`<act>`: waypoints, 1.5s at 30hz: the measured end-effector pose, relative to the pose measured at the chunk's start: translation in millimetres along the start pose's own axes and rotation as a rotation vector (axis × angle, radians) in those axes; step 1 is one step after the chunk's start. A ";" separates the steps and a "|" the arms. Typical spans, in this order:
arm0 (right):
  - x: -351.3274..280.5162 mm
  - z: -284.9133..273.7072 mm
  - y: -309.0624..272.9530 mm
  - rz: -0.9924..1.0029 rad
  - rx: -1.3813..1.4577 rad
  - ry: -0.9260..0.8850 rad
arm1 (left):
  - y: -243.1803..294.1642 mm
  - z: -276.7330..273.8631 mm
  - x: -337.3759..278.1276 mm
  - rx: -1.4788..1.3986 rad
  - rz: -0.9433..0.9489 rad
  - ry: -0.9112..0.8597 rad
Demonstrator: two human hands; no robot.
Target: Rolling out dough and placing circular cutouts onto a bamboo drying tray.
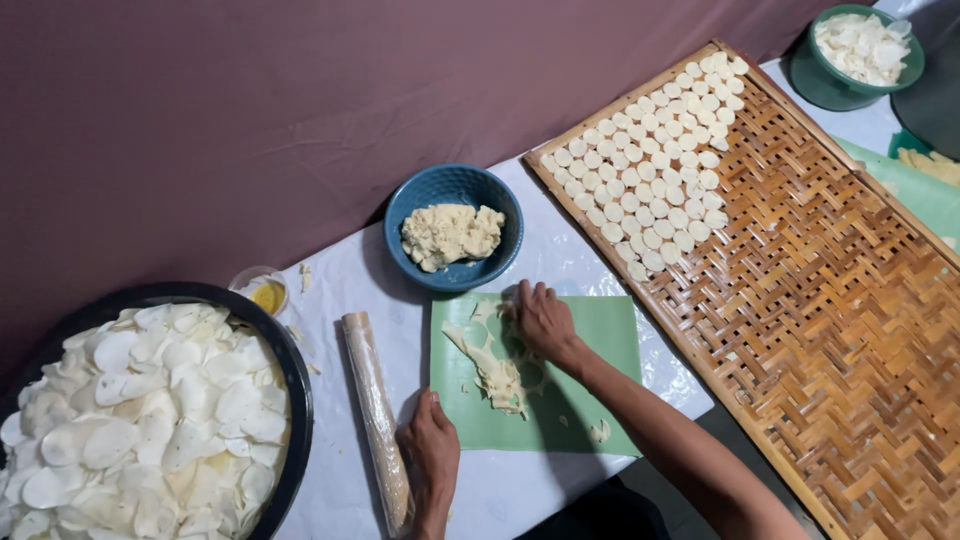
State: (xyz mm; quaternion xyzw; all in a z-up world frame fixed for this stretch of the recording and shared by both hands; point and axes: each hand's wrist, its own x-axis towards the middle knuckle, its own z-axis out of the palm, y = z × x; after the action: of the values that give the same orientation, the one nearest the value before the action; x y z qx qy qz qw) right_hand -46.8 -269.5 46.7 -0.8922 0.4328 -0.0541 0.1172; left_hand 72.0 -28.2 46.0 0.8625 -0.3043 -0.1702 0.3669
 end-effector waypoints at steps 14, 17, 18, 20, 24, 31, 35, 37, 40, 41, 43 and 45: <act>-10.4 22.2 -57.3 -0.146 -0.023 -0.145 | -3.5 -7.0 1.9 0.003 0.039 -0.046; -24.4 16.5 -80.3 -0.351 -0.006 -0.179 | -3.8 -6.3 6.5 0.026 0.065 -0.051; -34.4 12.9 -85.6 -0.494 0.020 -0.138 | -6.0 -9.0 4.9 0.042 0.083 -0.048; -47.9 5.0 -60.3 -0.377 0.062 -0.150 | -4.0 -16.8 3.7 0.046 0.086 -0.070; -70.4 -31.5 2.3 0.100 0.168 -0.003 | -3.0 -21.9 6.4 0.013 0.120 -0.049; -73.4 -0.2 28.5 0.396 0.018 -0.005 | 2.7 -22.2 4.8 0.105 0.046 -0.173; -80.7 -21.8 -10.2 0.036 0.087 -0.046 | -10.2 -14.5 7.7 0.128 0.066 -0.171; -88.5 -39.2 2.9 0.039 0.158 0.011 | -12.4 -12.2 10.1 0.123 0.074 -0.175; -117.9 -49.2 42.4 0.381 0.132 0.094 | -12.1 -13.5 7.6 0.127 0.064 -0.182; -132.6 -47.9 53.2 0.413 -0.033 0.134 | -10.7 -14.2 7.4 0.120 0.056 -0.183; -154.5 -31.4 59.3 0.449 -0.201 0.170 | -8.8 -16.3 6.0 0.113 0.050 -0.193; -165.9 -4.1 52.5 0.429 -0.007 0.059 | -4.2 -17.7 5.6 0.146 0.046 -0.196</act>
State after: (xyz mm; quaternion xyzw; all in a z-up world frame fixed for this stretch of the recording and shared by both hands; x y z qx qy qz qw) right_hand -190.3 -171.3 38.1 -0.7780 0.6163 -0.0525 0.1102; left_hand 87.1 -20.2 54.4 0.8588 -0.3700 -0.2225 0.2756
